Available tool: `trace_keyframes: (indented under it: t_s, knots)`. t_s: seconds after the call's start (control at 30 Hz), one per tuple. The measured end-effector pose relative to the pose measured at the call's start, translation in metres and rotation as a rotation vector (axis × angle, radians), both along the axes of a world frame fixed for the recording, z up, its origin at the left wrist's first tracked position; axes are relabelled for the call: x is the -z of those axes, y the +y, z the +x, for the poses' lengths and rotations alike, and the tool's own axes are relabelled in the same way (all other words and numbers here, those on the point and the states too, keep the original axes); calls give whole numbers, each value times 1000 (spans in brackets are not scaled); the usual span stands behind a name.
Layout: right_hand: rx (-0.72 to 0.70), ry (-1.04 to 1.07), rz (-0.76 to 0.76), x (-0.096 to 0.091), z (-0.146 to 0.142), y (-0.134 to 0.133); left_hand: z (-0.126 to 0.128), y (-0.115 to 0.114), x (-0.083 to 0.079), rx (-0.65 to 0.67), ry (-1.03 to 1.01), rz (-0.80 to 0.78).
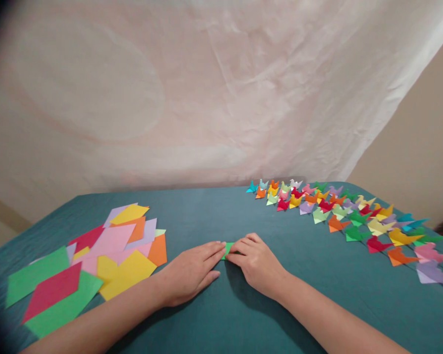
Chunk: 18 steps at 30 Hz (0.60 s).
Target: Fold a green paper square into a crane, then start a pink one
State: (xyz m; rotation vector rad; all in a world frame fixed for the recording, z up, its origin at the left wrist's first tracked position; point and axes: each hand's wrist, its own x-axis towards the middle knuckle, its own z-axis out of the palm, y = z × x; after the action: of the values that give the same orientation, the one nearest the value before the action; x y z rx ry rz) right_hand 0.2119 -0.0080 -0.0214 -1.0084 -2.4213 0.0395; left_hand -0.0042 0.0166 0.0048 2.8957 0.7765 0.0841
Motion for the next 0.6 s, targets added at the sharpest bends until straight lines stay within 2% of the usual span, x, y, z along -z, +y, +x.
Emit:
trace_keyframes:
  t_s: [0.33, 0.6]
  knots:
    - [-21, -236, 118, -1, 0, -5, 0, -1, -2, 9, 31, 8]
    - [31, -325, 92, -8, -8, -12, 0, 0, 0, 16, 32, 7]
